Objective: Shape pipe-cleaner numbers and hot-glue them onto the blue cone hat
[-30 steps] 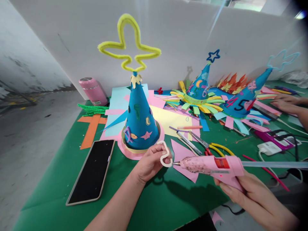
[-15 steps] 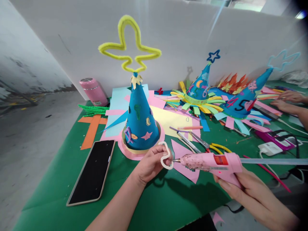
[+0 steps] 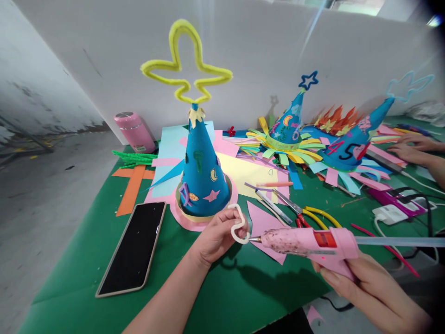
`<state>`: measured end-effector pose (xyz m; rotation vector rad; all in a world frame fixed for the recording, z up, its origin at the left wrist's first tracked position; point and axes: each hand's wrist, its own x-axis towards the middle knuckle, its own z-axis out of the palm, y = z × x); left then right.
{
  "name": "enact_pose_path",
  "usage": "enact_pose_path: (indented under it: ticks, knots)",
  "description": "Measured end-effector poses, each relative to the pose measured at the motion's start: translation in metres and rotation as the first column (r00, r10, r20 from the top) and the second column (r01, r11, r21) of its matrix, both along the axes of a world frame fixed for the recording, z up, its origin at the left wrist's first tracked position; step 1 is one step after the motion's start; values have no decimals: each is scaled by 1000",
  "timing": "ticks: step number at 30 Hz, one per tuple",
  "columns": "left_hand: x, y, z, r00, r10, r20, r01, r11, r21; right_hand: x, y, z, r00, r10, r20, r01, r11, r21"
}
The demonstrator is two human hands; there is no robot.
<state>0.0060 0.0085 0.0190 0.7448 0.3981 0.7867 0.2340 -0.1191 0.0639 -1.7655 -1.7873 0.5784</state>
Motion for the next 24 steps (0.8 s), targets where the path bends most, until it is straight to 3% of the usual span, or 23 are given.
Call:
enact_pose_path:
  ticks: [11, 17, 24]
  knots:
    - [1, -1, 2, 1000, 1, 10, 0, 1000, -14, 0, 4, 1, 998, -3, 62, 4, 1000, -14]
    - [0, -2, 0, 1000, 9, 19, -9, 1000, -20, 0, 3, 0, 999, -48, 14, 49, 999, -25]
    - [-1, -1, -2, 1000, -7, 13, 7, 1000, 0, -5, 2, 4, 998, 4, -56, -6, 1000, -29]
